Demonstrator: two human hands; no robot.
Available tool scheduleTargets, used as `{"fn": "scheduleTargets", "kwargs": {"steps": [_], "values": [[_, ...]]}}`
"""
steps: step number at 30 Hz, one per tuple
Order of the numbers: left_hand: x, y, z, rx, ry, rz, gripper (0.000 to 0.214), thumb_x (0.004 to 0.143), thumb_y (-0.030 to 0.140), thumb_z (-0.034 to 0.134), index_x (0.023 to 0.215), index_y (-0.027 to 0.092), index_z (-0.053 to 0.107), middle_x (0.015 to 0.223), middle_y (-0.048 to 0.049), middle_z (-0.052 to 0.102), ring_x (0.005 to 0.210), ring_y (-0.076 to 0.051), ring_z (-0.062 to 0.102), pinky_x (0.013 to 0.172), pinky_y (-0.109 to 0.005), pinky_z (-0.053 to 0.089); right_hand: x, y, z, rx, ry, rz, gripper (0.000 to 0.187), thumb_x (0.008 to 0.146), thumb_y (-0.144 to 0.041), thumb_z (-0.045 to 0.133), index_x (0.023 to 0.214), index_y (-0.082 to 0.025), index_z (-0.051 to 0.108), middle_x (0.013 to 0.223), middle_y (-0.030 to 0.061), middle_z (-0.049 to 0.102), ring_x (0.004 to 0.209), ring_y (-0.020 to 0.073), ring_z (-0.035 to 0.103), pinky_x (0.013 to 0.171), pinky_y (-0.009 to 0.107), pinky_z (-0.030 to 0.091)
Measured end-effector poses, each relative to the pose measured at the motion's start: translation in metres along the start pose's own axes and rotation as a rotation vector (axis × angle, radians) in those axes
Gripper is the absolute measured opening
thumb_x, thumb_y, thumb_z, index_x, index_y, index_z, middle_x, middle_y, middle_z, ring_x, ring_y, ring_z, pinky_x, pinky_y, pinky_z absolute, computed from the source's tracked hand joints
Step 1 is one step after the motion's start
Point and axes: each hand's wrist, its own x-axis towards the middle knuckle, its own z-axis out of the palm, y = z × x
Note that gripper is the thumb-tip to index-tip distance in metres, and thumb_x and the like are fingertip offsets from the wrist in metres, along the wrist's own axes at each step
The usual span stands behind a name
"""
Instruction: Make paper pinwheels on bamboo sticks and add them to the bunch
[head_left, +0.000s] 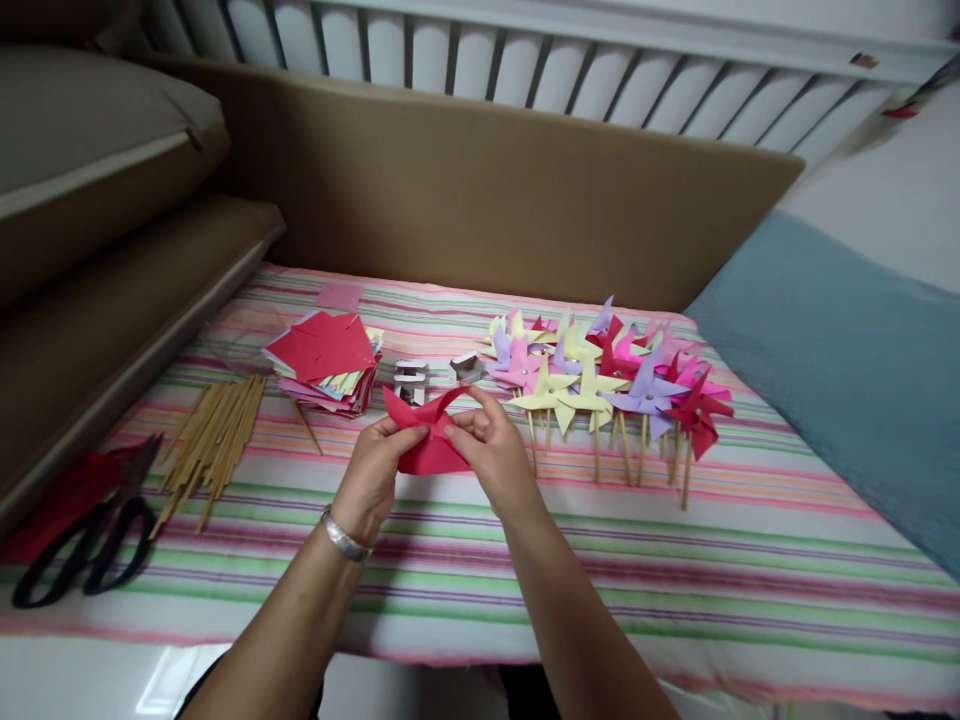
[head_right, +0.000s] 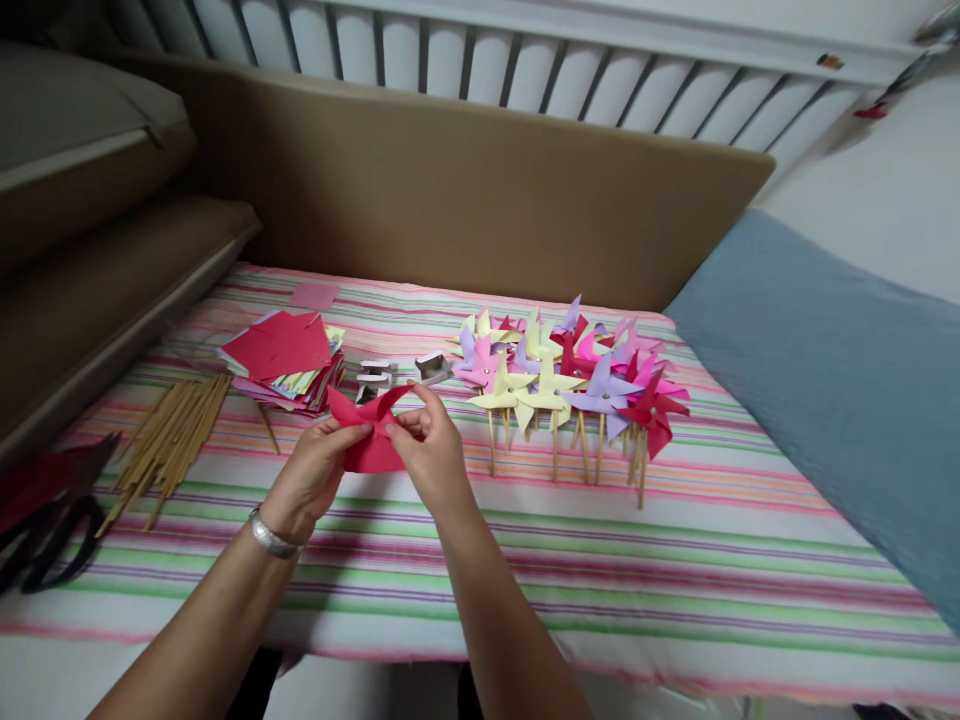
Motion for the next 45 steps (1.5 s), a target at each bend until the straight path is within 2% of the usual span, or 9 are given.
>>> {"fn": "scheduleTargets", "kwargs": {"steps": [4, 8, 11, 13, 18, 23, 30, 38, 45], "values": [[0.002, 0.017, -0.01, -0.049, 0.079, 0.041, 0.015, 0.052, 0.016, 0.078, 0.065, 0.013, 0.07, 0.061, -0.0006, 0.071, 0.056, -0.01, 0.06, 0.062, -0.02, 0.044, -0.007, -0.015, -0.009, -0.296, 0.049, -0.35, 0.032, 0.078, -0.02, 0.057, 0.11, -0.024, 0.059, 0.103, 0.0061, 0.064, 0.098, 0.02, 0.06, 0.089, 0.038, 0.046], [0.001, 0.032, -0.017, -0.103, 0.112, 0.073, 0.015, 0.051, 0.014, 0.078, 0.063, 0.013, 0.07, 0.059, 0.0, 0.07, 0.053, -0.01, 0.06, 0.059, -0.019, 0.044, -0.014, -0.021, -0.012, -0.575, -0.152, -0.593, 0.032, 0.08, -0.011, 0.053, 0.106, -0.025, 0.061, 0.132, 0.0074, 0.05, 0.123, 0.0232, 0.044, 0.103, 0.044, 0.037], [0.0, 0.039, -0.021, -0.145, 0.127, 0.077, 0.014, 0.049, 0.013, 0.079, 0.059, 0.013, 0.068, 0.056, 0.0008, 0.069, 0.051, -0.009, 0.06, 0.056, -0.018, 0.044, -0.016, -0.014, -0.005, -0.712, -0.267, -0.618, 0.038, 0.079, -0.009, 0.052, 0.114, -0.024, 0.056, 0.146, 0.008, 0.032, 0.134, 0.0252, 0.03, 0.107, 0.047, 0.032], [-0.001, 0.04, -0.022, -0.167, 0.119, 0.075, 0.014, 0.049, 0.012, 0.079, 0.058, 0.014, 0.069, 0.056, 0.0011, 0.069, 0.051, -0.009, 0.06, 0.055, -0.018, 0.044, -0.016, -0.006, 0.001, -0.749, -0.249, -0.642, 0.036, 0.081, -0.01, 0.051, 0.114, -0.023, 0.056, 0.147, 0.0092, 0.03, 0.135, 0.0252, 0.027, 0.107, 0.048, 0.032], [0.0, 0.037, -0.022, -0.163, 0.086, 0.064, 0.012, 0.05, 0.012, 0.078, 0.057, 0.014, 0.068, 0.056, 0.0012, 0.069, 0.051, -0.009, 0.06, 0.057, -0.019, 0.044, -0.01, 0.002, 0.004, -0.708, -0.145, -0.726, 0.016, 0.084, -0.014, 0.053, 0.094, -0.022, 0.062, 0.138, 0.011, 0.043, 0.129, 0.0239, 0.038, 0.103, 0.045, 0.036], [0.001, 0.034, -0.021, -0.112, 0.061, 0.054, 0.011, 0.053, 0.012, 0.076, 0.054, 0.014, 0.066, 0.053, 0.0015, 0.067, 0.049, -0.009, 0.057, 0.055, -0.02, 0.043, -0.008, -0.002, -0.003, -0.682, -0.136, -0.742, 0.013, 0.084, -0.014, 0.054, 0.088, -0.022, 0.064, 0.132, 0.0103, 0.05, 0.126, 0.0235, 0.041, 0.103, 0.045, 0.037], [0.001, 0.032, -0.018, -0.058, 0.064, 0.015, 0.012, 0.05, 0.014, 0.077, 0.054, 0.013, 0.066, 0.053, 0.0004, 0.067, 0.049, -0.009, 0.057, 0.054, -0.019, 0.042, -0.005, -0.004, -0.008, -0.658, -0.15, -0.698, 0.011, 0.083, -0.016, 0.056, 0.081, -0.023, 0.065, 0.132, 0.0082, 0.051, 0.129, 0.0242, 0.039, 0.103, 0.047, 0.037], [0.004, 0.033, -0.023, -0.078, 0.066, -0.006, 0.013, 0.049, 0.014, 0.078, 0.053, 0.013, 0.065, 0.052, 0.0015, 0.067, 0.048, -0.008, 0.057, 0.053, -0.018, 0.043, -0.004, -0.004, -0.012, -0.66, -0.208, -0.701, 0.02, 0.083, -0.012, 0.054, 0.092, -0.024, 0.066, 0.137, 0.0089, 0.046, 0.132, 0.0235, 0.035, 0.105, 0.047, 0.033], [0.002, 0.032, -0.02, -0.049, 0.023, -0.016, 0.013, 0.05, 0.016, 0.078, 0.056, 0.013, 0.066, 0.056, -0.0002, 0.068, 0.051, -0.01, 0.058, 0.056, -0.02, 0.044, -0.003, -0.003, -0.011, -0.609, -0.224, -0.672, 0.014, 0.082, -0.016, 0.057, 0.082, -0.024, 0.068, 0.136, 0.0066, 0.048, 0.131, 0.0232, 0.036, 0.106, 0.046, 0.032]]}}
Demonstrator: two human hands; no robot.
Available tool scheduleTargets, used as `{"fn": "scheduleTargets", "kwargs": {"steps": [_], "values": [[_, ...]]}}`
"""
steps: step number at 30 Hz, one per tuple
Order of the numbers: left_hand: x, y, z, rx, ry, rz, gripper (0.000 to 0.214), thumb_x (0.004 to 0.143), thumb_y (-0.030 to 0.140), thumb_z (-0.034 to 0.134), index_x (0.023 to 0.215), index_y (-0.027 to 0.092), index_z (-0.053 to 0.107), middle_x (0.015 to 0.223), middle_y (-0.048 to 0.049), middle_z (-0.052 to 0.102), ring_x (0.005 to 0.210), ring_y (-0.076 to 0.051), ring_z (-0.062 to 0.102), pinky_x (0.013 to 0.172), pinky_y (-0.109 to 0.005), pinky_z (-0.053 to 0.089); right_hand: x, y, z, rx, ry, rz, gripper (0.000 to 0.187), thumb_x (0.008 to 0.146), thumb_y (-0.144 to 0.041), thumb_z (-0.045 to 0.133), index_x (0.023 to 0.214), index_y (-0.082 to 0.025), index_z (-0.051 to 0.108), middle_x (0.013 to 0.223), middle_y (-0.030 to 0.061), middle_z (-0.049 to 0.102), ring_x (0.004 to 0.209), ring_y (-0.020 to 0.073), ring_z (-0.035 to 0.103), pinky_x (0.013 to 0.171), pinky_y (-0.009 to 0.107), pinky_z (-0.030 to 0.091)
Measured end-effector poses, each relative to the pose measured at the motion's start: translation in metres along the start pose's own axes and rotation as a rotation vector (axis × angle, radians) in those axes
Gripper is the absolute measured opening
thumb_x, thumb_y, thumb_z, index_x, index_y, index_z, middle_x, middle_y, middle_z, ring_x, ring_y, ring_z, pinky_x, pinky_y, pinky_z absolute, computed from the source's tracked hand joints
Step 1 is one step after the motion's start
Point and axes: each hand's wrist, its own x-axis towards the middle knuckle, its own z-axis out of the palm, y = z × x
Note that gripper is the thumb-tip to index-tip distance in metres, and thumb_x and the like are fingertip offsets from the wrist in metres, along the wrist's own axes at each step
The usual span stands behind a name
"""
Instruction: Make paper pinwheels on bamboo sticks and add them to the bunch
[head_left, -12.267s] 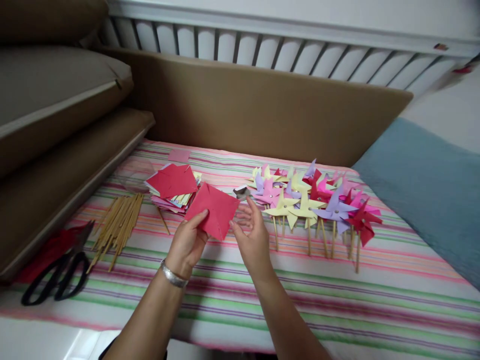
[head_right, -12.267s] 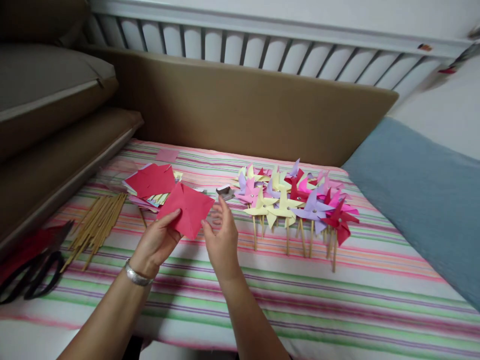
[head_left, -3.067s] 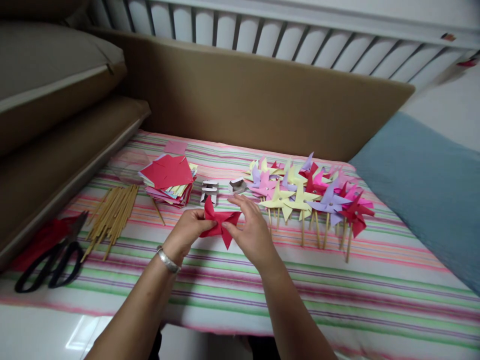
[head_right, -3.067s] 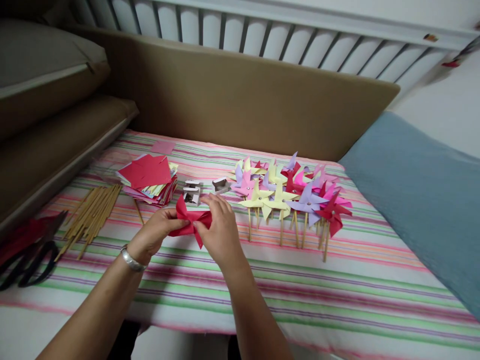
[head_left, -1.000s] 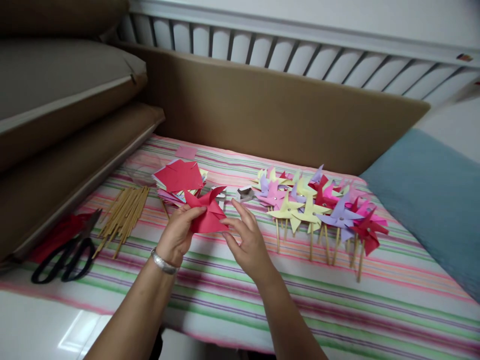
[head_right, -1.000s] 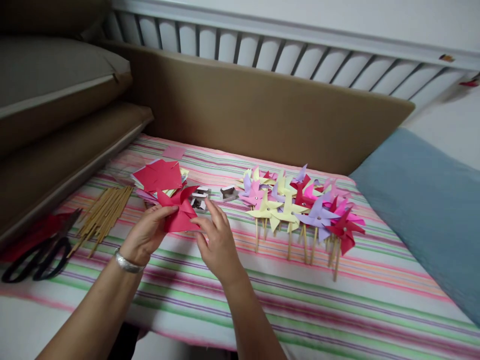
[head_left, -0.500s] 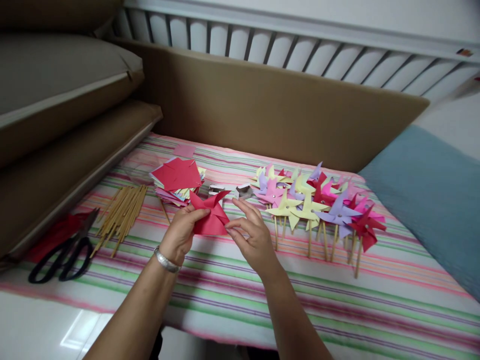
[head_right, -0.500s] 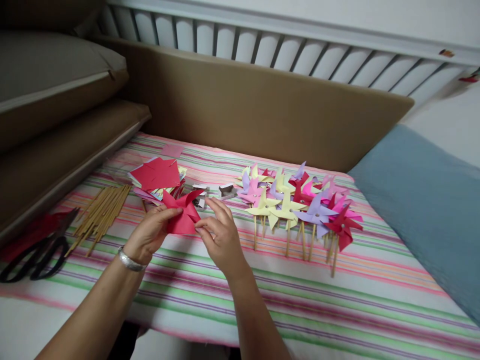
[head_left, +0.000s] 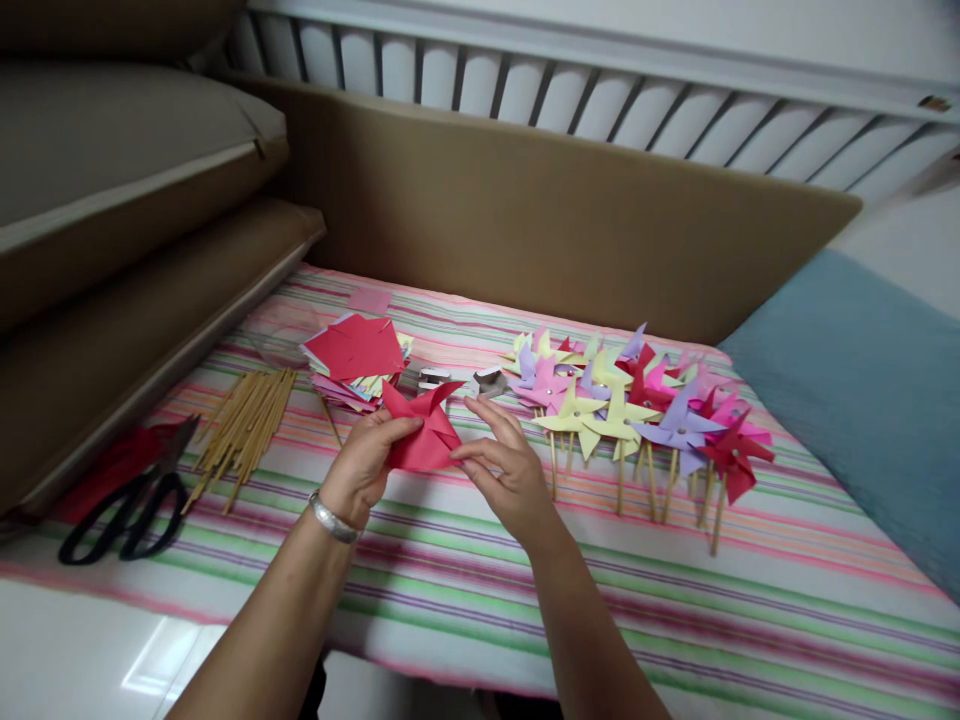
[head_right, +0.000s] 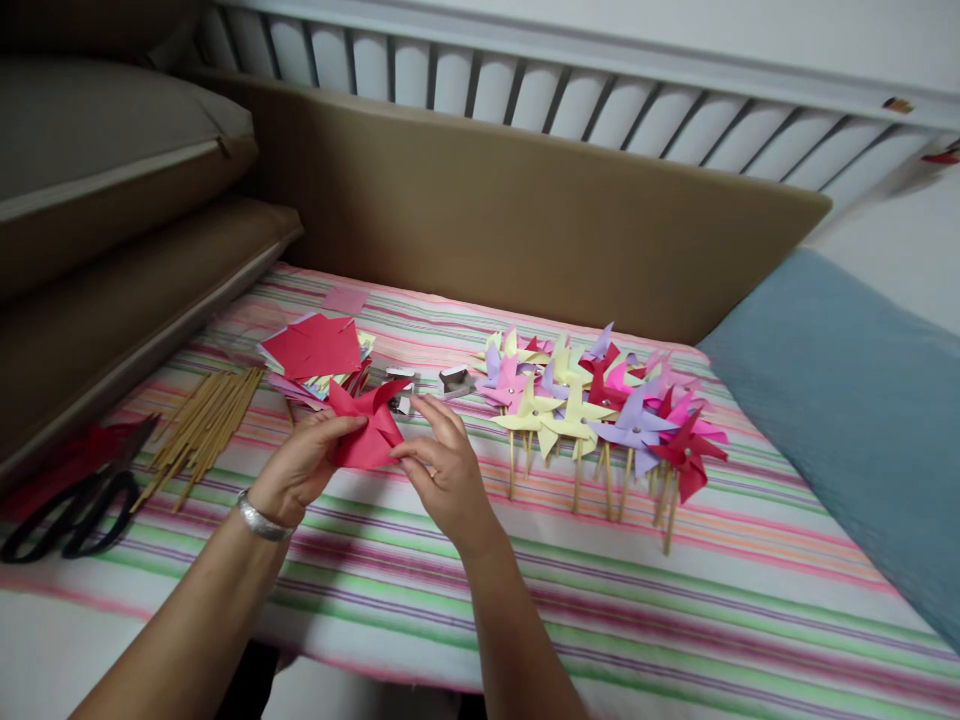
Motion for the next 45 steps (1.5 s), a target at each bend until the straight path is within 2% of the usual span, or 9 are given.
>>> {"fn": "scheduleTargets", "kwargs": {"steps": [6, 11, 17, 27, 39, 45], "values": [[0.0, -0.01, 0.003, 0.101, 0.005, -0.012, 0.015, 0.052, 0.02, 0.077, 0.063, 0.012, 0.07, 0.059, -0.0028, 0.07, 0.051, -0.012, 0.059, 0.055, -0.022, 0.045, 0.002, -0.004, 0.0, 0.015, 0.002, 0.062, 0.009, 0.082, -0.02, 0.059, 0.08, -0.023, 0.068, 0.142, 0.0068, 0.042, 0.137, 0.0246, 0.025, 0.108, 0.048, 0.028], [-0.005, -0.016, 0.012, 0.145, -0.003, -0.015, 0.015, 0.052, 0.019, 0.077, 0.063, 0.011, 0.071, 0.056, -0.0029, 0.068, 0.049, -0.011, 0.057, 0.052, -0.021, 0.043, 0.002, -0.009, 0.004, -0.008, 0.049, 0.153, 0.007, 0.081, -0.022, 0.06, 0.077, -0.022, 0.066, 0.144, 0.0065, 0.039, 0.138, 0.0263, 0.023, 0.109, 0.05, 0.025], [-0.006, -0.02, 0.015, 0.105, -0.051, -0.051, 0.017, 0.052, 0.019, 0.079, 0.066, 0.012, 0.072, 0.062, -0.0044, 0.07, 0.053, -0.011, 0.06, 0.056, -0.021, 0.045, 0.002, -0.009, 0.006, -0.039, 0.11, 0.237, 0.007, 0.079, -0.022, 0.06, 0.074, -0.021, 0.065, 0.142, 0.0078, 0.042, 0.137, 0.0285, 0.024, 0.107, 0.054, 0.026], [-0.007, -0.019, 0.016, 0.074, -0.085, -0.07, 0.015, 0.055, 0.016, 0.077, 0.069, 0.012, 0.074, 0.062, -0.0038, 0.071, 0.053, -0.01, 0.06, 0.055, -0.019, 0.044, 0.004, -0.011, 0.006, -0.055, 0.084, 0.335, 0.004, 0.074, -0.02, 0.063, 0.071, -0.021, 0.066, 0.141, 0.0095, 0.043, 0.136, 0.0288, 0.026, 0.107, 0.053, 0.025], [-0.008, -0.022, 0.016, 0.105, -0.11, -0.09, 0.02, 0.054, 0.019, 0.08, 0.071, 0.011, 0.074, 0.064, -0.0061, 0.071, 0.054, -0.012, 0.061, 0.056, -0.021, 0.046, 0.005, -0.008, 0.007, -0.02, 0.125, 0.436, 0.008, 0.07, -0.014, 0.062, 0.066, -0.021, 0.063, 0.136, 0.0072, 0.048, 0.133, 0.0309, 0.031, 0.105, 0.056, 0.024], [-0.007, -0.025, 0.019, 0.118, -0.034, -0.021, 0.017, 0.051, 0.015, 0.08, 0.065, 0.011, 0.072, 0.06, -0.0044, 0.07, 0.053, -0.012, 0.06, 0.057, -0.022, 0.046, 0.005, -0.01, 0.009, -0.032, 0.152, 0.418, 0.006, 0.07, -0.016, 0.063, 0.068, -0.022, 0.063, 0.134, 0.0073, 0.05, 0.13, 0.0308, 0.036, 0.104, 0.055, 0.028]]}}
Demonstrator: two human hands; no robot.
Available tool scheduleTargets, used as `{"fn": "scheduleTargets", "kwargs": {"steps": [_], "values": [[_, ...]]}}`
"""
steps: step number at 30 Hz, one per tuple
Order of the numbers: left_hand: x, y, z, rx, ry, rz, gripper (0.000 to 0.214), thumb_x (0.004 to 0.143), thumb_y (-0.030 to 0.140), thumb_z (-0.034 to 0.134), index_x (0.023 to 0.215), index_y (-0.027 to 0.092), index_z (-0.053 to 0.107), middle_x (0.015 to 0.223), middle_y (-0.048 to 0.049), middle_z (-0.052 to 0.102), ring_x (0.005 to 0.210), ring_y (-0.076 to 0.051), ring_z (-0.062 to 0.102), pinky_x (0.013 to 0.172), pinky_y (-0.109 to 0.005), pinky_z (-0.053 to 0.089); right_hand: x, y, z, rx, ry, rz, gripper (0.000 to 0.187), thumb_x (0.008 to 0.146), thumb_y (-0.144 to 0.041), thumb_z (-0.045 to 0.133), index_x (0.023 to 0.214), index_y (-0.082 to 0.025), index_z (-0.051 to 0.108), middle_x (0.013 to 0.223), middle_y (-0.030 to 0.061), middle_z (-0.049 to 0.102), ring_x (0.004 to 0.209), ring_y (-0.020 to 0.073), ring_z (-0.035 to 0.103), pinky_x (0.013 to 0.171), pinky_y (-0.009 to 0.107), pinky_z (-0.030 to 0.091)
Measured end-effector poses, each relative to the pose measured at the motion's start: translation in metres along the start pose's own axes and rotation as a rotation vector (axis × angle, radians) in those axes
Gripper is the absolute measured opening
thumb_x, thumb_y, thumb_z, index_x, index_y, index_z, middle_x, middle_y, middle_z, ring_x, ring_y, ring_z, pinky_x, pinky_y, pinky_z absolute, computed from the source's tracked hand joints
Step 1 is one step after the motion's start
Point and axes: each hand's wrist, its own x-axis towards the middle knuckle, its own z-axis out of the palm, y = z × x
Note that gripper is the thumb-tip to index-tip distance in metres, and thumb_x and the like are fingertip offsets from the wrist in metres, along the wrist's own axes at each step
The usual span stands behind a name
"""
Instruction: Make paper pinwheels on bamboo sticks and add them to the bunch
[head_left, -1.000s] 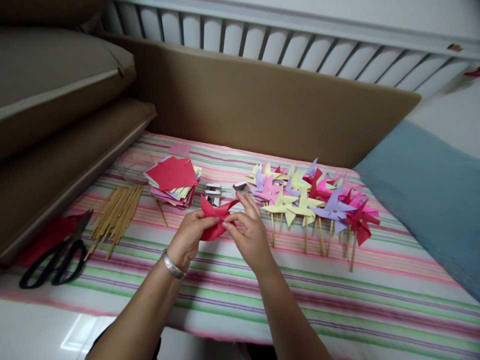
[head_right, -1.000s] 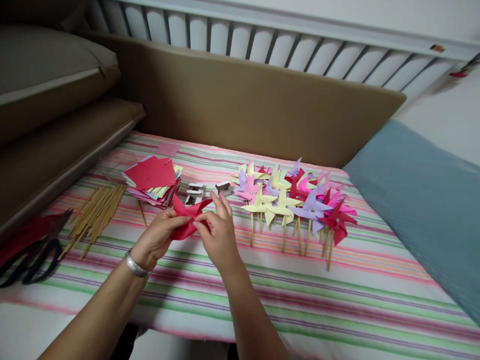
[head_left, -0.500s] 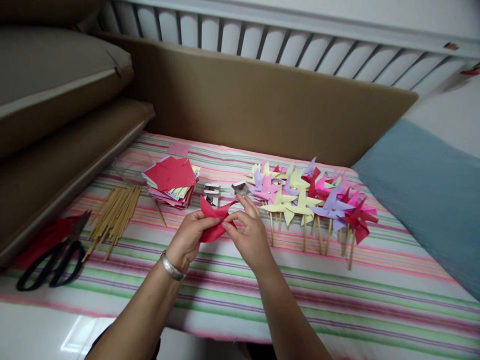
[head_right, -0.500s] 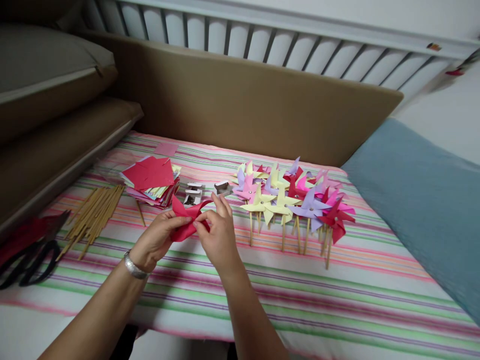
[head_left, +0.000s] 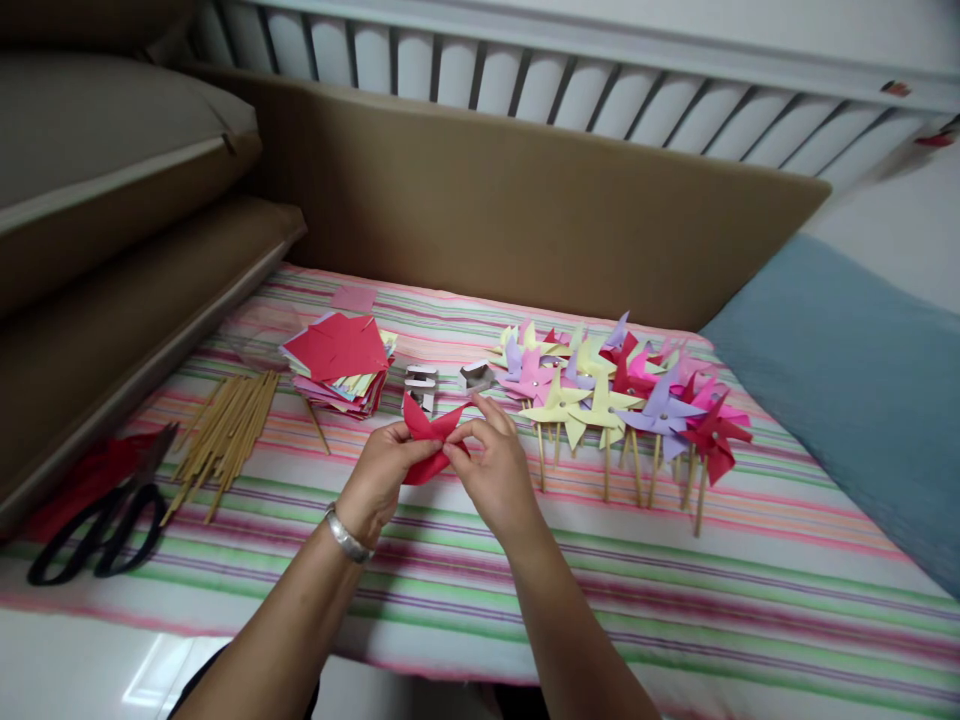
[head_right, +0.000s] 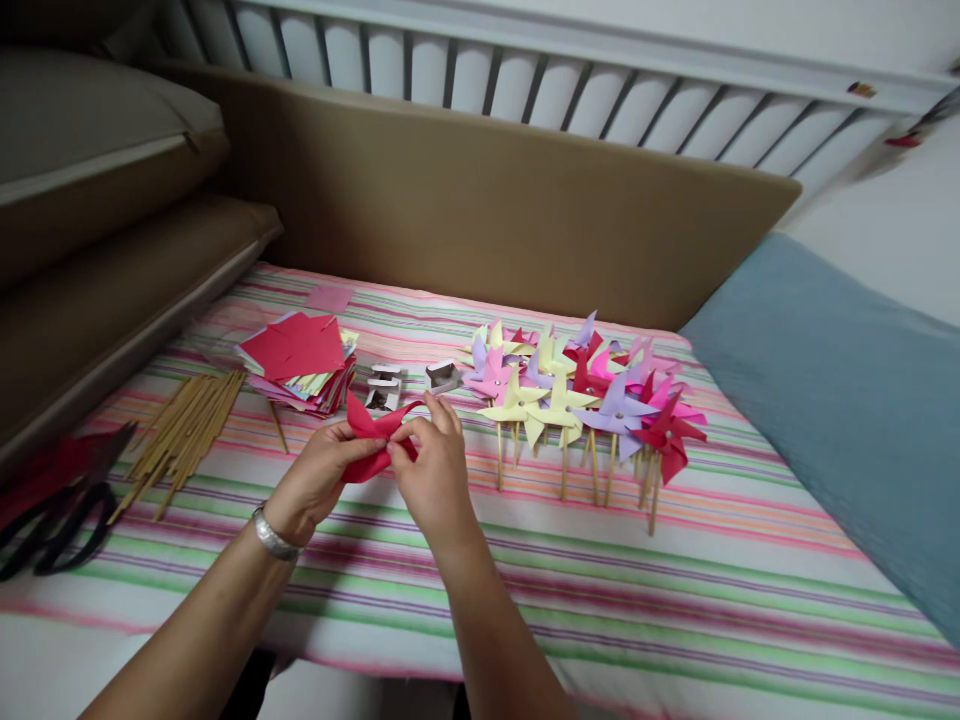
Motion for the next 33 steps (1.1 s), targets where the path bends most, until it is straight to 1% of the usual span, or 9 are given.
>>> {"fn": "scheduleTargets", "kwargs": {"steps": [2, 5, 6, 10, 14, 17, 21, 25, 33], "values": [[-0.001, 0.003, 0.0, -0.003, 0.025, 0.022, 0.016, 0.052, 0.014, 0.079, 0.065, 0.011, 0.072, 0.062, -0.0046, 0.07, 0.055, -0.012, 0.061, 0.058, -0.023, 0.047, -0.001, -0.002, -0.002, 0.023, 0.061, 0.008, 0.007, 0.071, -0.02, 0.063, 0.078, -0.022, 0.064, 0.134, 0.0098, 0.049, 0.128, 0.0299, 0.04, 0.104, 0.053, 0.032], [-0.006, 0.009, 0.002, -0.021, 0.026, 0.057, 0.015, 0.053, 0.013, 0.077, 0.067, 0.012, 0.072, 0.065, -0.0052, 0.071, 0.058, -0.013, 0.062, 0.062, -0.024, 0.048, -0.002, -0.003, -0.006, 0.199, 0.176, 0.052, 0.029, 0.074, -0.027, 0.065, 0.102, -0.021, 0.058, 0.128, 0.0132, 0.055, 0.119, 0.0272, 0.05, 0.101, 0.05, 0.037], [-0.008, 0.011, 0.003, -0.03, 0.015, 0.069, 0.014, 0.053, 0.013, 0.076, 0.066, 0.012, 0.072, 0.065, -0.005, 0.071, 0.058, -0.013, 0.062, 0.062, -0.024, 0.047, -0.002, -0.003, -0.006, 0.295, 0.165, 0.076, 0.035, 0.074, -0.029, 0.065, 0.108, -0.021, 0.055, 0.122, 0.0135, 0.058, 0.114, 0.0264, 0.055, 0.098, 0.049, 0.041], [-0.018, 0.023, 0.005, -0.051, -0.041, 0.116, 0.011, 0.054, 0.013, 0.075, 0.064, 0.013, 0.071, 0.063, -0.0034, 0.069, 0.054, -0.011, 0.059, 0.058, -0.023, 0.046, -0.004, -0.002, -0.005, 0.653, -0.037, 0.177, 0.047, 0.076, -0.03, 0.065, 0.119, -0.022, 0.048, 0.095, 0.009, 0.069, 0.088, 0.0227, 0.066, 0.077, 0.041, 0.054], [-0.036, 0.052, -0.006, -0.075, -0.028, 0.207, 0.013, 0.057, 0.014, 0.074, 0.069, 0.013, 0.072, 0.069, -0.0035, 0.071, 0.061, -0.013, 0.062, 0.063, -0.024, 0.048, -0.008, -0.001, 0.0, 0.747, 0.023, 0.223, 0.039, 0.078, -0.033, 0.062, 0.115, -0.022, 0.055, 0.087, 0.0086, 0.069, 0.082, 0.0224, 0.067, 0.073, 0.04, 0.054], [-0.052, 0.083, -0.03, -0.141, 0.043, 0.343, 0.017, 0.057, 0.015, 0.076, 0.074, 0.015, 0.072, 0.073, -0.0016, 0.072, 0.066, -0.013, 0.064, 0.068, -0.024, 0.051, -0.013, 0.006, 0.018, 0.626, -0.018, 0.248, 0.03, 0.075, -0.033, 0.064, 0.102, -0.019, 0.062, 0.085, 0.0096, 0.07, 0.079, 0.0229, 0.068, 0.072, 0.039, 0.055], [-0.058, 0.106, -0.067, -0.238, 0.2, 0.511, 0.019, 0.055, 0.012, 0.077, 0.073, 0.015, 0.071, 0.071, 0.0005, 0.072, 0.065, -0.011, 0.065, 0.069, -0.022, 0.052, -0.019, 0.019, 0.055, 0.113, -0.175, 0.105, 0.021, 0.078, -0.028, 0.055, 0.092, -0.017, 0.066, 0.079, 0.0064, 0.07, 0.071, 0.0198, 0.068, 0.064, 0.034, 0.055], [-0.049, 0.105, -0.085, -0.281, 0.18, 0.463, 0.018, 0.055, 0.01, 0.076, 0.072, 0.014, 0.07, 0.07, 0.0002, 0.072, 0.063, -0.011, 0.064, 0.066, -0.021, 0.052, -0.019, 0.025, 0.08, -0.123, -0.21, 0.026, 0.018, 0.077, -0.018, 0.054, 0.087, -0.019, 0.069, 0.086, 0.0071, 0.067, 0.078, 0.0205, 0.065, 0.072, 0.035, 0.053], [-0.04, 0.097, -0.086, -0.356, 0.108, 0.348, 0.02, 0.054, 0.008, 0.075, 0.073, 0.013, 0.07, 0.07, -0.0003, 0.072, 0.063, -0.011, 0.065, 0.066, -0.022, 0.054, -0.011, 0.022, 0.102, -0.411, -0.304, -0.063, 0.022, 0.079, -0.009, 0.052, 0.083, -0.018, 0.071, 0.089, 0.012, 0.066, 0.091, 0.0259, 0.06, 0.082, 0.036, 0.046]]}}
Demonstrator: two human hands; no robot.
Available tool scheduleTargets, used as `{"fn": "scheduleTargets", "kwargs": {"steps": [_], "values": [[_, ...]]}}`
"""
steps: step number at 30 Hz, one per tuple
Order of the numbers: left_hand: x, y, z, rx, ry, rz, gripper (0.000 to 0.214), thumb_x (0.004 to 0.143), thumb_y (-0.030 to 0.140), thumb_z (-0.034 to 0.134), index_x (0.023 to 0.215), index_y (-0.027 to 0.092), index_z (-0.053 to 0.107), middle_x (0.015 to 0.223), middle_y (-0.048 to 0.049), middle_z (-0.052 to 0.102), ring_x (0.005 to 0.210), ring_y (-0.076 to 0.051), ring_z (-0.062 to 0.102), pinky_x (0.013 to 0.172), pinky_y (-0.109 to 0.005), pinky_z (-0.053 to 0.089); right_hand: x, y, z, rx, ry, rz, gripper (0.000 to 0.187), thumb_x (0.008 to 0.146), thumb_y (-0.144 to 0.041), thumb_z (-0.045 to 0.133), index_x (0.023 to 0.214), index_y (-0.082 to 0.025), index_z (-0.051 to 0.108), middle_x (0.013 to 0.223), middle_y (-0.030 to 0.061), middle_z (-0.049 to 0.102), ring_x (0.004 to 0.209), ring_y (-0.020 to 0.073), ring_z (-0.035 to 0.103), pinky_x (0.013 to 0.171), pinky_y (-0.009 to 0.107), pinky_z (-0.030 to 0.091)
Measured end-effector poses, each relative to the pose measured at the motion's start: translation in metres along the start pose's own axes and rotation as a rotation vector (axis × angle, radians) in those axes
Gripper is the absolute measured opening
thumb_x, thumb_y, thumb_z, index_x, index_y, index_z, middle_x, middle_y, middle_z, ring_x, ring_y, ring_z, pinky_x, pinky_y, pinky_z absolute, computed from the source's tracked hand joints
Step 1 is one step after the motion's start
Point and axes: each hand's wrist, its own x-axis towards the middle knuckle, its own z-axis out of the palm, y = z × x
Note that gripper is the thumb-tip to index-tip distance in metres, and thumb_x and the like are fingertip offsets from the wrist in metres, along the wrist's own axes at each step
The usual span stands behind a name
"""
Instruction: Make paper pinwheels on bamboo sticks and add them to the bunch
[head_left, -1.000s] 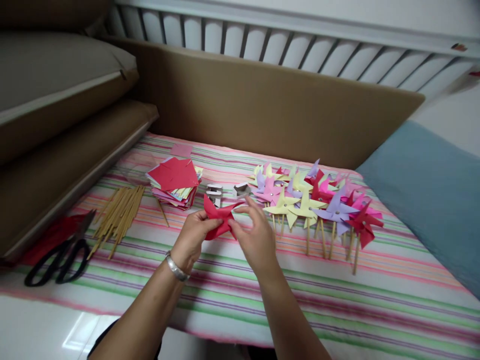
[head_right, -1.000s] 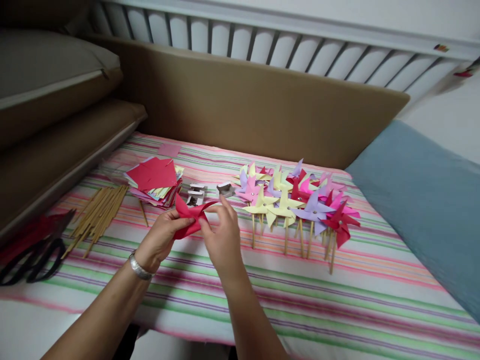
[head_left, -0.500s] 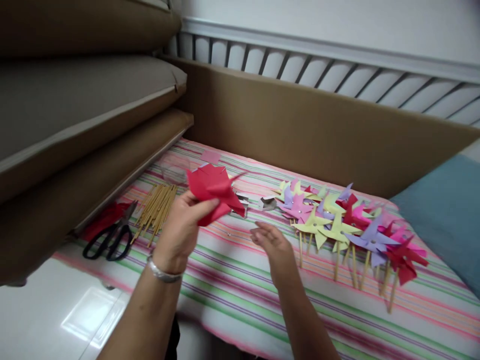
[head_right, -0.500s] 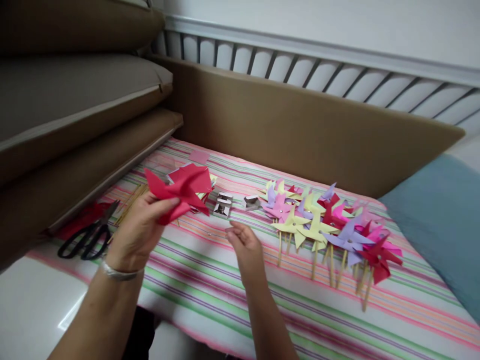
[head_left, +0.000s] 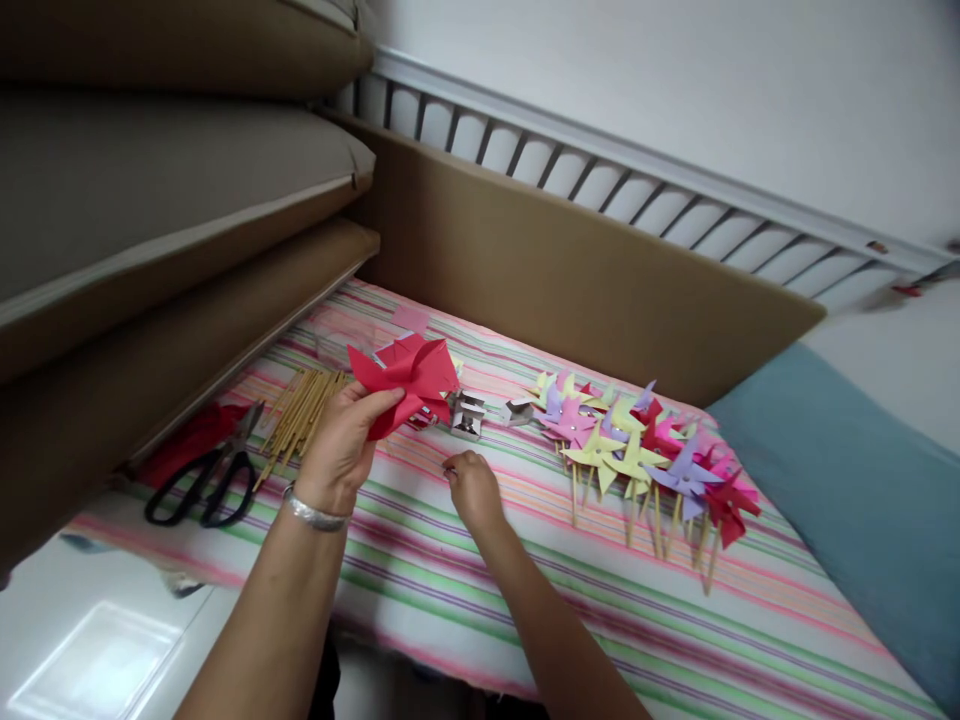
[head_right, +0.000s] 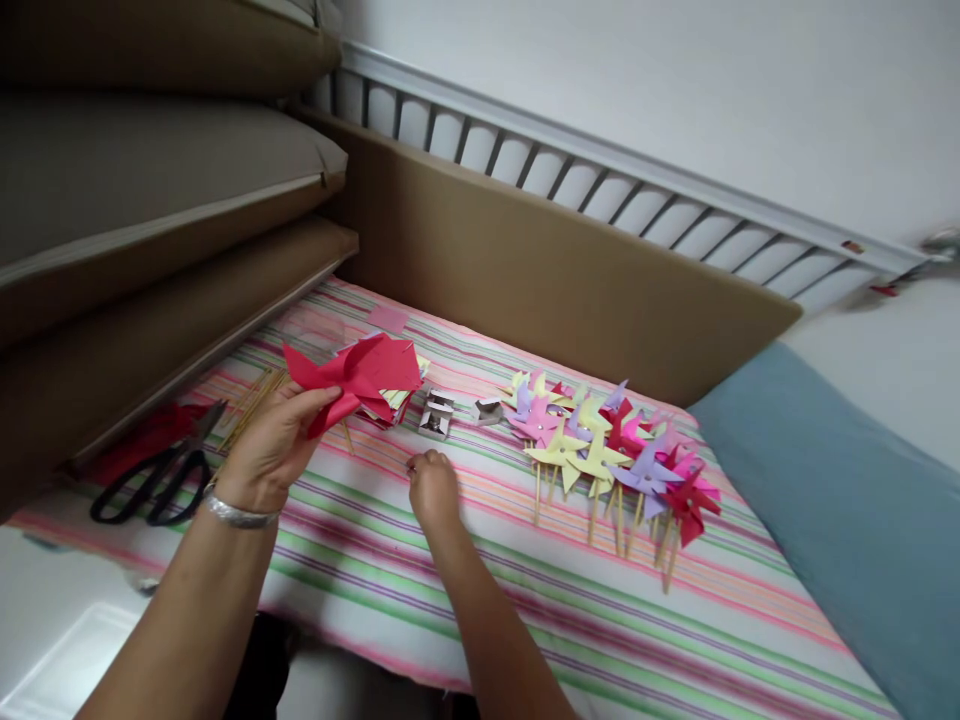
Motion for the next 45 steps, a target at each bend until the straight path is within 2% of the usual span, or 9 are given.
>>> {"fn": "scheduleTargets", "kwargs": {"steps": [4, 10, 15, 21, 26, 31, 35, 40, 45], "values": [[0.0, -0.005, 0.005, -0.002, -0.027, -0.002, 0.017, 0.055, 0.007, 0.075, 0.071, 0.012, 0.069, 0.067, -0.0006, 0.072, 0.059, -0.011, 0.064, 0.063, -0.022, 0.055, 0.011, 0.006, 0.0, -0.024, -0.061, 0.008, 0.027, 0.076, -0.003, 0.049, 0.083, -0.017, 0.071, 0.09, 0.0106, 0.068, 0.092, 0.0223, 0.061, 0.082, 0.03, 0.045], [-0.001, -0.017, 0.015, 0.024, -0.064, -0.015, 0.017, 0.057, 0.007, 0.074, 0.073, 0.012, 0.068, 0.067, -0.0006, 0.071, 0.058, -0.011, 0.064, 0.061, -0.021, 0.055, 0.013, 0.034, -0.021, 0.062, -0.14, 0.075, 0.024, 0.076, -0.006, 0.052, 0.076, -0.02, 0.071, 0.075, 0.0002, 0.072, 0.069, 0.0133, 0.066, 0.063, 0.02, 0.048], [-0.003, -0.023, 0.021, 0.009, -0.049, -0.038, 0.021, 0.055, 0.006, 0.074, 0.074, 0.011, 0.068, 0.072, -0.0019, 0.072, 0.063, -0.011, 0.066, 0.065, -0.022, 0.055, -0.004, 0.039, -0.037, 0.036, -0.035, 0.066, 0.027, 0.081, -0.008, 0.048, 0.088, -0.02, 0.07, 0.089, 0.0035, 0.071, 0.084, 0.0156, 0.065, 0.076, 0.025, 0.049], [-0.001, -0.025, 0.02, 0.022, -0.037, -0.048, 0.018, 0.053, 0.007, 0.076, 0.069, 0.011, 0.068, 0.067, -0.0009, 0.071, 0.06, -0.01, 0.065, 0.065, -0.021, 0.054, -0.025, 0.011, -0.013, -0.078, -0.022, -0.074, 0.026, 0.086, -0.015, 0.05, 0.103, -0.021, 0.068, 0.098, 0.0069, 0.067, 0.097, 0.02, 0.055, 0.088, 0.03, 0.041], [0.001, -0.029, 0.017, 0.037, -0.074, -0.051, 0.016, 0.056, 0.008, 0.074, 0.07, 0.012, 0.069, 0.068, -0.0007, 0.072, 0.061, -0.011, 0.065, 0.068, -0.023, 0.054, -0.011, 0.008, 0.005, -0.186, -0.05, -0.058, 0.026, 0.086, -0.011, 0.046, 0.095, -0.016, 0.07, 0.092, 0.012, 0.065, 0.092, 0.0232, 0.053, 0.083, 0.033, 0.04], [0.001, -0.035, 0.015, 0.043, -0.128, -0.067, 0.018, 0.058, 0.011, 0.074, 0.075, 0.012, 0.07, 0.074, -0.0033, 0.073, 0.07, -0.015, 0.067, 0.077, -0.029, 0.054, 0.01, 0.011, 0.001, -0.219, -0.098, -0.02, 0.022, 0.079, -0.008, 0.049, 0.085, -0.013, 0.07, 0.086, 0.0118, 0.065, 0.084, 0.0214, 0.056, 0.074, 0.029, 0.04], [0.001, -0.04, 0.013, 0.029, -0.114, -0.069, 0.016, 0.056, 0.011, 0.075, 0.071, 0.011, 0.07, 0.071, -0.0035, 0.073, 0.068, -0.014, 0.067, 0.077, -0.03, 0.053, 0.021, 0.011, -0.003, -0.192, -0.14, -0.052, 0.021, 0.078, -0.009, 0.048, 0.079, -0.012, 0.069, 0.084, 0.0131, 0.066, 0.079, 0.0207, 0.057, 0.07, 0.028, 0.039], [0.003, -0.048, 0.016, 0.033, -0.088, -0.113, 0.017, 0.053, 0.01, 0.077, 0.068, 0.011, 0.069, 0.068, -0.0024, 0.072, 0.064, -0.013, 0.065, 0.074, -0.027, 0.053, 0.029, 0.017, -0.004, -0.077, -0.158, -0.092, 0.018, 0.074, -0.008, 0.05, 0.073, -0.012, 0.067, 0.076, 0.0107, 0.066, 0.071, 0.0189, 0.057, 0.067, 0.027, 0.039], [0.005, -0.064, 0.022, 0.061, -0.065, -0.196, 0.017, 0.051, 0.01, 0.078, 0.065, 0.012, 0.069, 0.066, -0.0018, 0.071, 0.06, -0.012, 0.064, 0.07, -0.026, 0.053, 0.021, 0.023, -0.009, 0.117, -0.093, -0.068, 0.016, 0.07, -0.006, 0.052, 0.068, -0.015, 0.065, 0.074, 0.0078, 0.067, 0.068, 0.0183, 0.058, 0.066, 0.027, 0.042]]}}
